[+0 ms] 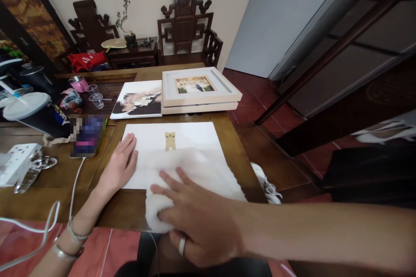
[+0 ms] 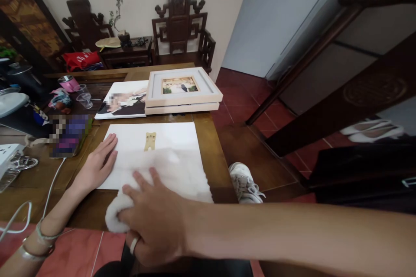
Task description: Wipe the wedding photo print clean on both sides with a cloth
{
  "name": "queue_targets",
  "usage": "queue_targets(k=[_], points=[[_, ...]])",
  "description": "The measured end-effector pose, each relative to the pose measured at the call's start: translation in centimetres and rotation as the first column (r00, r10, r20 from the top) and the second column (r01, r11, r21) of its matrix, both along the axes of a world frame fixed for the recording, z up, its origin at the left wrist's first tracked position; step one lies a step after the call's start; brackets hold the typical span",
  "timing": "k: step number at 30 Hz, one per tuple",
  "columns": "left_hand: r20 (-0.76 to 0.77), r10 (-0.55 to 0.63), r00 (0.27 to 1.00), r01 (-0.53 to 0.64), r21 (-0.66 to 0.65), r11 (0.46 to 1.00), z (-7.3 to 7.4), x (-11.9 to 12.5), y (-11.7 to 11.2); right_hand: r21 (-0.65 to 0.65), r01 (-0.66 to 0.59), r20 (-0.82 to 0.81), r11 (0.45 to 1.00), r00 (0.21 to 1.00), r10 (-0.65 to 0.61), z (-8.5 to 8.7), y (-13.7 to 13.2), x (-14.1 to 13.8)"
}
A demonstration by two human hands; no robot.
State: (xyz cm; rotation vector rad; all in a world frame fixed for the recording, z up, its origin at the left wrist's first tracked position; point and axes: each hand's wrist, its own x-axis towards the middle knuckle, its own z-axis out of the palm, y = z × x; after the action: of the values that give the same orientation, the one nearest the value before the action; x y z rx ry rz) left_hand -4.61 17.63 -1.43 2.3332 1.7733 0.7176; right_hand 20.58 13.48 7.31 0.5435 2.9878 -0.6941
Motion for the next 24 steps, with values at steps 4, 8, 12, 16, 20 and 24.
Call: queue_targets(k=[4,8,12,16,20,24], points=[[-0.005,0.001,1.0,-0.001,0.003,1.0,0.2,0.0,0.0,0.023,0.068,0.006,0.997,0.998,-0.068,0.1,4.1,-0.9],[-0.004,0.001,1.0,-0.001,-0.014,1.0,0.4,0.1,-0.1,0.265,0.114,0.028,0.958,0.992,-0.125,-1.9,9.3,-2.1],[0.005,-0.001,1.0,0.001,-0.026,1.0,0.5,0.0,0.0,0.412,0.172,0.034,0.895,0.979,-0.203,-3.7,10.3,-3.3],[0.008,0.002,1.0,-0.001,-0.024,1.0,0.4,-0.1,0.0,0.496,0.102,-0.019,0.862,0.994,-0.107,-4.1,6.3,-3.7],[0.017,-0.007,1.0,0.008,-0.039,0.999,0.3,-0.2,0.0,0.393,-0.016,-0.043,0.919,0.998,0.036,-2.8,1.1,-3.2],[0.034,-0.018,0.999,0.021,-0.064,0.998,0.3,-0.4,0.0,0.221,-0.066,-0.084,0.973,0.993,0.087,-1.0,-0.4,-3.0]])
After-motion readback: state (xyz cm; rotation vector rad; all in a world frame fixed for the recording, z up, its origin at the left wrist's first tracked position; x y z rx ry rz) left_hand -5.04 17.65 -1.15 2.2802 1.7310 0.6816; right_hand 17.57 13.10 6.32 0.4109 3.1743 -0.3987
